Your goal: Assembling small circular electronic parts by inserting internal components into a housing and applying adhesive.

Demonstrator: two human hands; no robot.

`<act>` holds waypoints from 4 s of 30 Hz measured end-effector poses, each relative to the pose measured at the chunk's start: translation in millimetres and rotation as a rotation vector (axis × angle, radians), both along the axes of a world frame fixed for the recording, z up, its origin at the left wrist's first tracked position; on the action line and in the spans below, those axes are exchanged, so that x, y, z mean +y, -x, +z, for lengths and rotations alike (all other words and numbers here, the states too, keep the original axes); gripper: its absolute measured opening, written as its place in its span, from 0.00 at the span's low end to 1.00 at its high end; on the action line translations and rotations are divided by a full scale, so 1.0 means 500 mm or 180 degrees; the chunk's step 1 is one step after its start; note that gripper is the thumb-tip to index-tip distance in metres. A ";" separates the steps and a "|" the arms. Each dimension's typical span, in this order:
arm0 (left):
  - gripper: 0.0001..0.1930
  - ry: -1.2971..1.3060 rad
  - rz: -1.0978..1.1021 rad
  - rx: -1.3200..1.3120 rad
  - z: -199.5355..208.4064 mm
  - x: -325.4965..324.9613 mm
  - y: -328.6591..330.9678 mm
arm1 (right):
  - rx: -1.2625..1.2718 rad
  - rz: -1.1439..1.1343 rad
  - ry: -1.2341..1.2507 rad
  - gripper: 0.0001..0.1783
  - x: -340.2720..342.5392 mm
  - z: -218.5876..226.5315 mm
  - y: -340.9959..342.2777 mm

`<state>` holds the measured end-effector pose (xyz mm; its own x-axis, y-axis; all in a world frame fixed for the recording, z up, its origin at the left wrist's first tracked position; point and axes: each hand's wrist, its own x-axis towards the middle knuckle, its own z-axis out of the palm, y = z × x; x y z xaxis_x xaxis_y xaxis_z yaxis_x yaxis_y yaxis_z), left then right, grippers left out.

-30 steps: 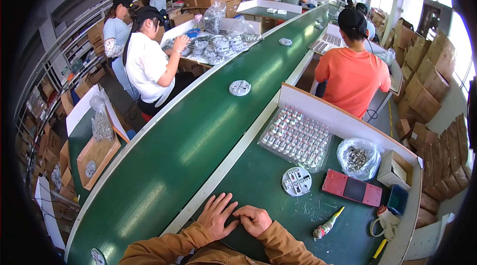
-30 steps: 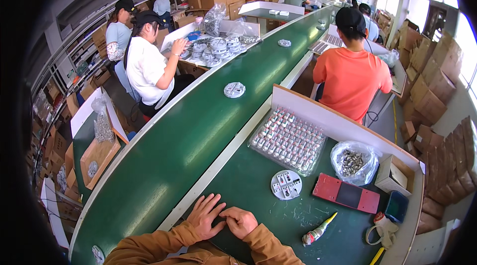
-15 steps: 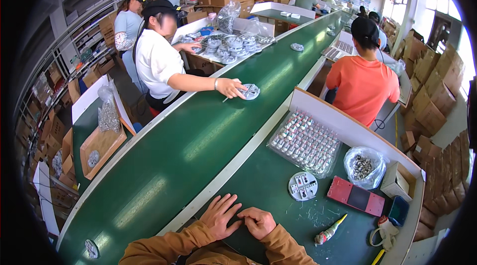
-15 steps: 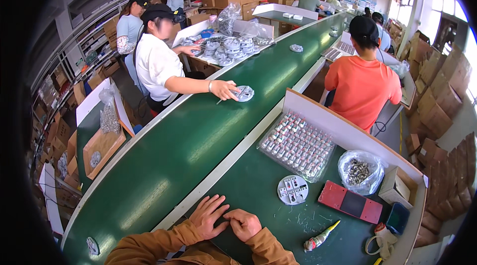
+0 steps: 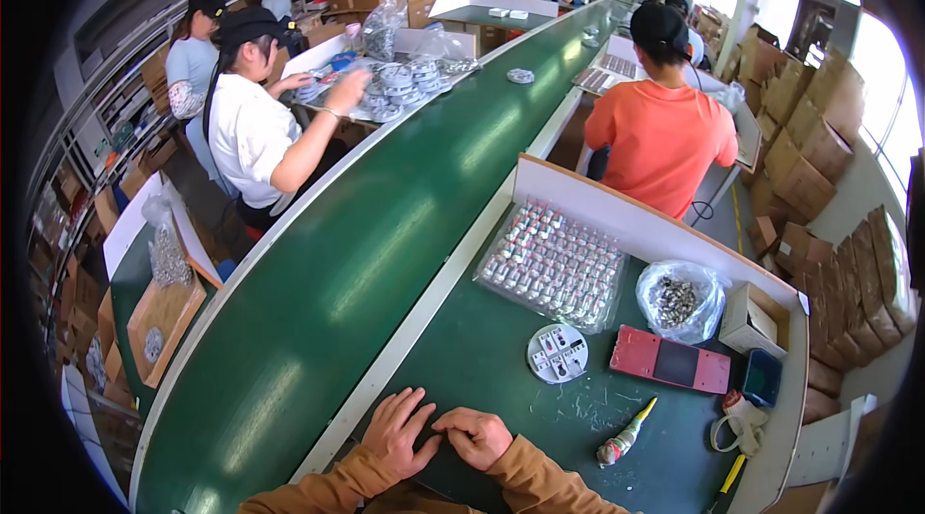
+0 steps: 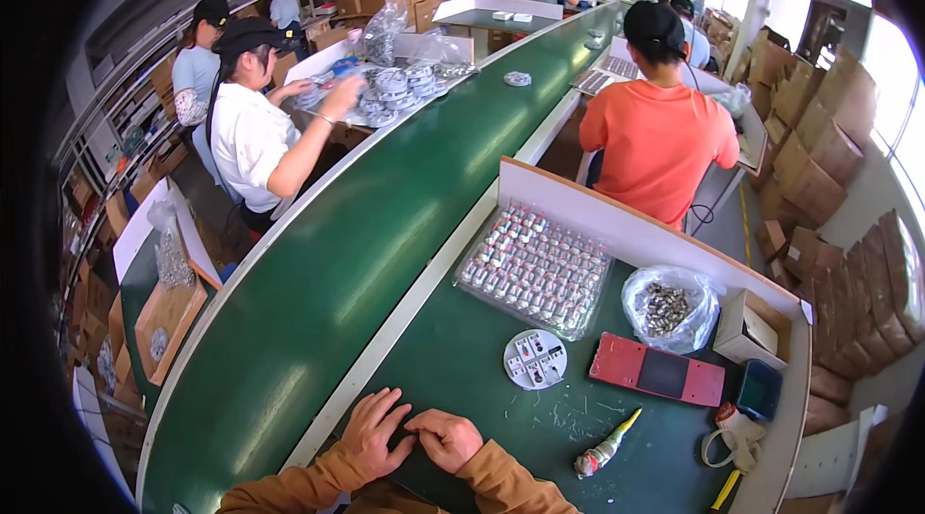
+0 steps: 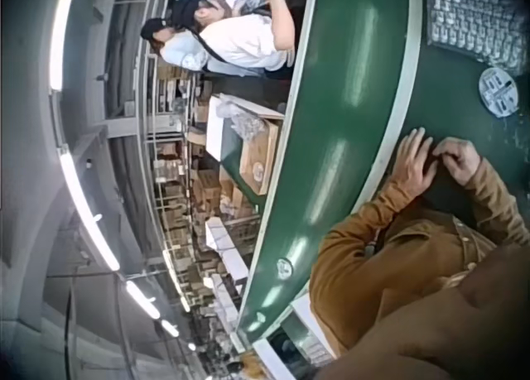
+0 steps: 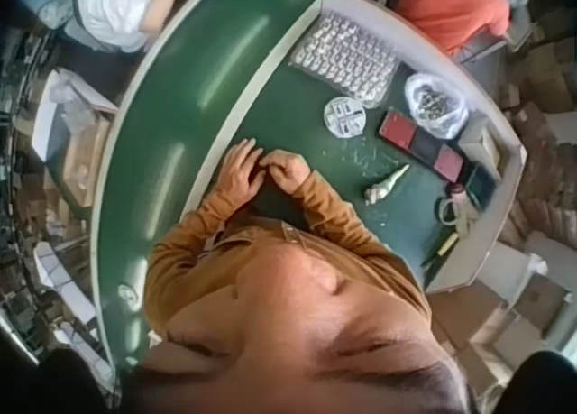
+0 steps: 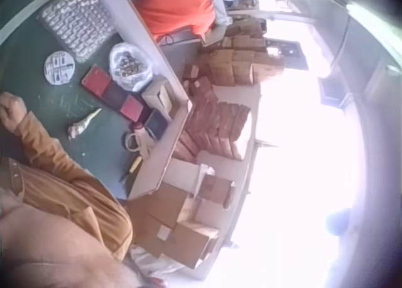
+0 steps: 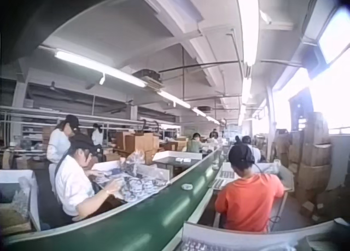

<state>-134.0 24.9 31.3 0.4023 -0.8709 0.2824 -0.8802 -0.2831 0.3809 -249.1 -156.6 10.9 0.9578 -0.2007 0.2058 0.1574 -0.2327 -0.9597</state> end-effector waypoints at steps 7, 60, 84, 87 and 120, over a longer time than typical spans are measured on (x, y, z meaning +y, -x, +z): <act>0.27 0.0029 0.0043 -0.0061 0.008 0.004 0.009 | -0.0115 0.0026 -0.0003 0.13 0.006 0.005 0.001; 0.25 -0.0206 -0.1701 0.0098 0.031 -0.206 0.008 | 0.2169 -0.2954 0.2519 0.14 -0.649 0.155 0.221; 0.49 0.0297 -0.0608 0.0921 -0.002 -0.138 0.049 | 0.1018 -0.2494 0.0056 0.12 -0.208 0.202 0.205; 0.51 0.0333 -0.0670 0.1126 -0.023 -0.143 0.049 | 0.1221 -0.2363 -0.0154 0.12 -0.080 0.141 0.183; 0.52 0.0409 -0.0647 0.0879 -0.023 -0.127 0.046 | 0.0722 -0.0918 0.1961 0.06 -0.038 0.104 0.130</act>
